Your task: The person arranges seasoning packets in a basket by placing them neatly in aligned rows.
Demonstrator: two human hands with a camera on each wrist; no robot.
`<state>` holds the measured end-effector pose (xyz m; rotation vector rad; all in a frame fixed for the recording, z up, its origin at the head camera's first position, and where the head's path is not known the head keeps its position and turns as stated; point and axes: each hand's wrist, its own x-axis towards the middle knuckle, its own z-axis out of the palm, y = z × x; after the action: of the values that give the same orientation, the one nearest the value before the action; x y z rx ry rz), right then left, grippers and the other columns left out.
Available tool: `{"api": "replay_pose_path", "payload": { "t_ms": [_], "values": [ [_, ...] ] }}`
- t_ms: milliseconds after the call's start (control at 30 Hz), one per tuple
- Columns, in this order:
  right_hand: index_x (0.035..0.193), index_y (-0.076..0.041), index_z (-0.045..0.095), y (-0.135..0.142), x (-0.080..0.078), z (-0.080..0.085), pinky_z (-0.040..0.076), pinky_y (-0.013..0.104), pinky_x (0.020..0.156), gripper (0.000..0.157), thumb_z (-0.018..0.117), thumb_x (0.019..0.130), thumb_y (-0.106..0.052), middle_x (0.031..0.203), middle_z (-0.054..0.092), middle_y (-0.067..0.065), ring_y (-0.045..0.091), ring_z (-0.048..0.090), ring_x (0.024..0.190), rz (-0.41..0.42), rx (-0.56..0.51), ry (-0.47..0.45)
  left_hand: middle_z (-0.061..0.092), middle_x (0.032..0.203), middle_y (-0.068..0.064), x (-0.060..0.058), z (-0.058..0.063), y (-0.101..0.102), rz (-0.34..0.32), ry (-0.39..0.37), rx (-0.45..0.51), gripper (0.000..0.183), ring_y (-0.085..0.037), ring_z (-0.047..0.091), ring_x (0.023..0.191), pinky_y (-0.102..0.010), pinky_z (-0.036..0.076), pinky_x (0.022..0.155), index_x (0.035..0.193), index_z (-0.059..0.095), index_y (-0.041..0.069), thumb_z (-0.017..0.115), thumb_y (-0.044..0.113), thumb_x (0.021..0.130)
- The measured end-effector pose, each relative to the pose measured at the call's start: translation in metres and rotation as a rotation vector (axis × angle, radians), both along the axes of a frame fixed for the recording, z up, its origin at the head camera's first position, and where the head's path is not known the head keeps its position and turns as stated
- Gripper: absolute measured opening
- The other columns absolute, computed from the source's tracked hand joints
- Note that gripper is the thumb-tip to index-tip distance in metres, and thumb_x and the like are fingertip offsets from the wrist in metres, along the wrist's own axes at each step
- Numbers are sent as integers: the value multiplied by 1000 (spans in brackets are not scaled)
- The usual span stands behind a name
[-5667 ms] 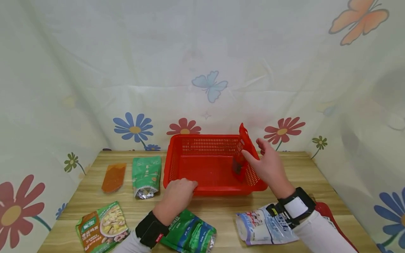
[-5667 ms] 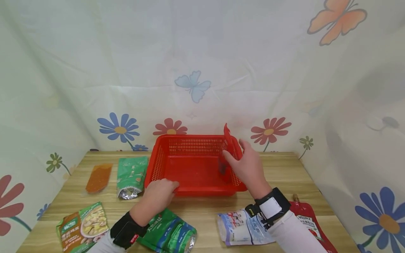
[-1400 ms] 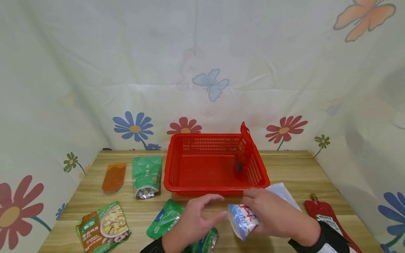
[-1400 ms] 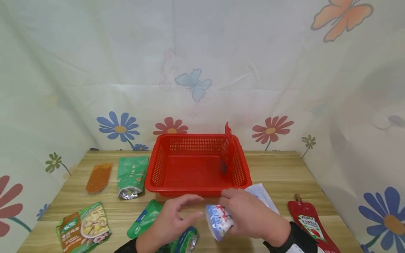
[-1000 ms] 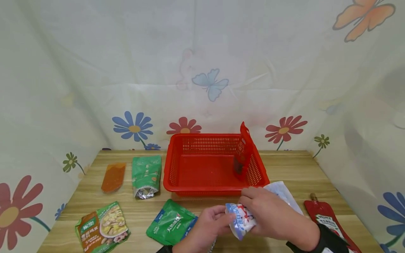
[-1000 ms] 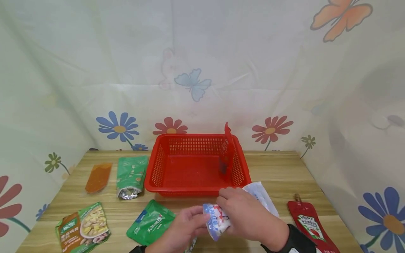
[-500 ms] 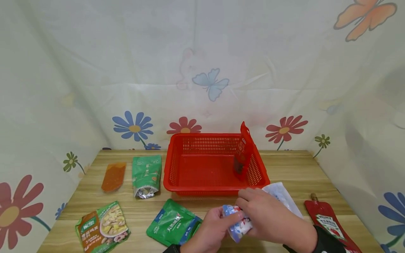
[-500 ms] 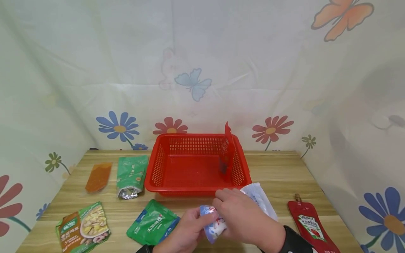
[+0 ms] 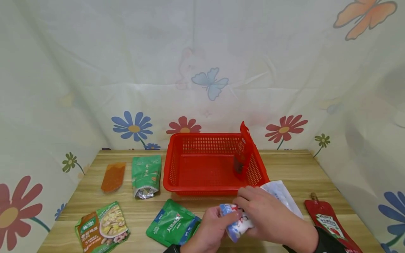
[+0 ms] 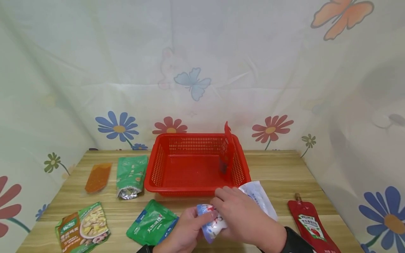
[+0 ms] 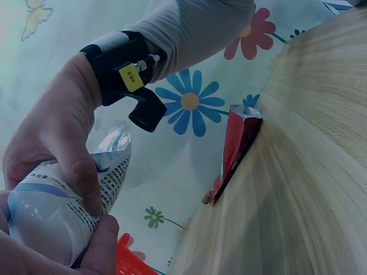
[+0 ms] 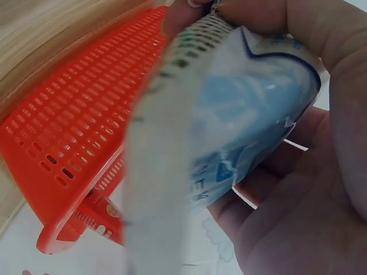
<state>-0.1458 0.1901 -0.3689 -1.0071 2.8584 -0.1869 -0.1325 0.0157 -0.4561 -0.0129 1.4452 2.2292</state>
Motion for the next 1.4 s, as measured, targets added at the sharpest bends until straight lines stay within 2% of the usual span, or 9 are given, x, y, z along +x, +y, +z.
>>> {"api": "replay_pose_path", "payload": {
  "t_ms": [367,567,700,867,1033,1167,1267,1333,1400],
  "values": [
    [145,-20,59,5,6,-1,55,43,102,84,93,71,-42,132,60,-8,14,55,120,33,-78,104,75,106,-9,-2,-2,0,63,78,109,37,-12,72,90,-22,60,78,123,63,-11,69,13,95],
    [151,-26,52,13,8,-1,53,49,105,80,83,81,-51,150,53,-9,20,52,139,45,-181,68,75,105,-9,-1,-3,0,98,96,131,38,-12,72,91,-23,60,80,123,61,-13,68,11,96],
    [152,-31,49,17,9,-4,57,43,101,77,73,85,-59,154,51,-10,19,52,140,51,-283,86,75,105,-9,-2,-2,-1,145,89,120,40,-13,72,92,-23,60,81,125,58,-13,69,14,96],
    [151,-30,51,17,9,-7,60,34,93,77,85,83,-39,151,56,-8,18,56,136,77,-409,126,73,105,-6,-5,4,-8,213,62,91,43,-13,72,91,-23,59,78,127,56,-10,69,17,96],
    [143,-23,61,16,9,-11,58,25,94,66,87,82,-29,142,64,-5,17,62,130,88,-560,183,72,107,-4,-10,10,-15,265,47,128,46,-13,71,93,-23,59,79,130,53,-9,69,19,97],
    [132,-14,69,17,5,-20,51,16,99,54,87,81,-11,132,71,2,12,66,126,116,-768,204,70,117,-7,-12,14,-19,308,35,167,51,-14,71,100,-24,59,87,135,49,-8,68,23,99],
    [125,-5,73,19,1,-28,52,17,98,49,82,79,8,124,75,8,12,68,122,121,-957,190,67,122,-8,-13,17,-20,338,28,186,54,-15,70,104,-25,59,91,137,48,-6,69,26,99],
    [119,0,74,21,0,-33,55,20,94,43,76,80,17,119,76,12,14,71,117,80,-1070,159,66,122,-8,-14,18,-21,361,32,205,53,-16,69,104,-25,59,92,137,48,-5,69,25,99],
    [113,0,76,22,0,-36,58,21,88,33,72,84,16,112,78,8,13,74,108,-47,-1142,115,66,121,-7,-14,18,-21,387,42,220,52,-16,69,103,-26,59,90,137,48,-4,69,24,99]
  ]
}}
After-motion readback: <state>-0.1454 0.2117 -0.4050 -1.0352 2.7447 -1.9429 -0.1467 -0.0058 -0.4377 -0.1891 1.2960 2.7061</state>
